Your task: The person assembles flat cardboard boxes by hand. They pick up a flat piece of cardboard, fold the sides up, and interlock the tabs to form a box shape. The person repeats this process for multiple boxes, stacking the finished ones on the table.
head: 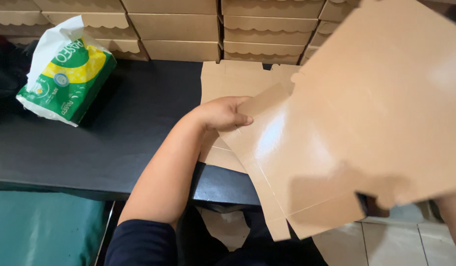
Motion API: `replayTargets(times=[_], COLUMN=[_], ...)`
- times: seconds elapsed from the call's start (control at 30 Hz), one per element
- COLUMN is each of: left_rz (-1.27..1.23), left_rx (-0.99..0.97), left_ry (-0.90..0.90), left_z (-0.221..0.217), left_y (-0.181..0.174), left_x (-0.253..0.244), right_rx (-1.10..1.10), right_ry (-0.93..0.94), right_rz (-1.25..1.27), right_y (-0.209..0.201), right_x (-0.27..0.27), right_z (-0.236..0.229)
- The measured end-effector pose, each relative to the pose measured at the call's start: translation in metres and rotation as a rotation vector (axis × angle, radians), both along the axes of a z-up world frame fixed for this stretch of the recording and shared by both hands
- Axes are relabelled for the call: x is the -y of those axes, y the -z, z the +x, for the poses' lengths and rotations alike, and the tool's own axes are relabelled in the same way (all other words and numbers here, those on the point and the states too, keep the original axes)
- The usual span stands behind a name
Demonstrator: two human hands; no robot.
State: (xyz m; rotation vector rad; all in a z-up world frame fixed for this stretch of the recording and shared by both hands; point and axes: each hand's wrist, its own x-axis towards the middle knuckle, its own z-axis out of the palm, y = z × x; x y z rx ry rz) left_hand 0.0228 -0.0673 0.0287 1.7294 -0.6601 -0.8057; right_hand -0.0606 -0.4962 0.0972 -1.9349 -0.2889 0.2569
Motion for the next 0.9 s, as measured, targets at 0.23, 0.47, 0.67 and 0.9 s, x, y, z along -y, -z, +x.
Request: replayTargets(times=[0.23,0.47,0.67,0.9], left_rz=[-0.143,-0.109,-0.214,-0.289], left_rx=[-0.203,-0.329,-0.271,-0.364], left_ry=[-0.071,-0.193,-0.149,-0.110], left_z=[-0.009,-0.013,-0.018,-0.019], left_y=[0.005,-0.003,-0.004,-0.006], left_x=[0.024,0.030,0.032,0.025], right_rx=[-0.008,0.016,0.108,-0.388], right_ry=[-0.176,-0.296,-0.260,-0.030], right_rz=[0.035,0.075,-0.133,0.102], right_y=[0.000,0.026,0.062,0.033], right_x=[-0.038,-0.063,-0.077,-0.080], right_z=[-0.007,0.003,0.002,0.002])
